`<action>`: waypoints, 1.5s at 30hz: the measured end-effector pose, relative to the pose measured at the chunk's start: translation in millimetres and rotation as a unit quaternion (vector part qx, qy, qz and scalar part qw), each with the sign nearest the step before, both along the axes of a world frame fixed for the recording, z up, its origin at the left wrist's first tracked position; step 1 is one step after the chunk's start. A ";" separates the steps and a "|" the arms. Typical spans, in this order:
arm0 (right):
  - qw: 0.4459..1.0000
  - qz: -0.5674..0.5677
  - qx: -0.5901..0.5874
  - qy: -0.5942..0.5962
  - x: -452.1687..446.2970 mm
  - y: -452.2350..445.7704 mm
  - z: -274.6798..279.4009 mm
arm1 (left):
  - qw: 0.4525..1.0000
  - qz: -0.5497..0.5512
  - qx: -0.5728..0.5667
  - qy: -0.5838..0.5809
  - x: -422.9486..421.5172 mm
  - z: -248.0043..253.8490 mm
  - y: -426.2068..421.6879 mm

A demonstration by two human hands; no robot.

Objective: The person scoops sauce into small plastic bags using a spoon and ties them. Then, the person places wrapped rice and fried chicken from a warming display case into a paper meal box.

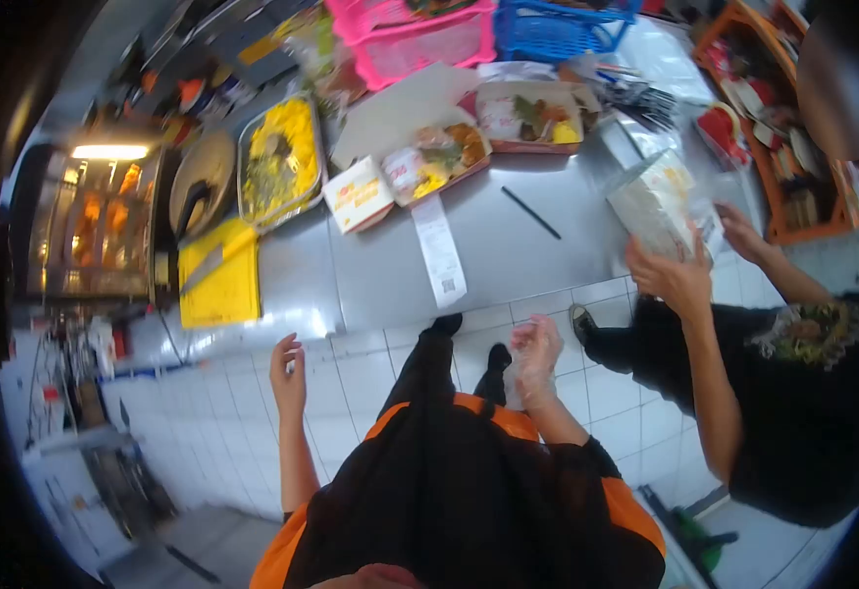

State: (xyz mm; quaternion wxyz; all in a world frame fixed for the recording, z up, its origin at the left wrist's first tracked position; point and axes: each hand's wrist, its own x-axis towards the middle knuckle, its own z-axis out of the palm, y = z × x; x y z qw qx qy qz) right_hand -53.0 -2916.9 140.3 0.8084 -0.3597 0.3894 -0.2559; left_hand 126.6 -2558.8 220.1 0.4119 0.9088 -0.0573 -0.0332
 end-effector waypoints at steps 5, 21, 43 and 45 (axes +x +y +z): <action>0.926 0.186 -0.308 0.114 -53.3 -11.6 -100.0 | 0.982 0.075 -0.024 0.170 -153.5 -133.4 87.6; 0.099 0.689 -0.695 -0.180 55.8 361.2 -154.0 | 0.902 0.210 -0.043 0.374 -298.5 -240.0 369.5; 0.585 0.674 -0.416 -0.173 427.2 981.4 57.0 | 0.910 0.292 -0.210 0.206 8.8 -138.2 803.8; 0.669 0.679 -0.251 -0.167 469.8 1021.0 52.3 | 0.915 0.279 -0.206 0.208 40.4 -133.0 834.8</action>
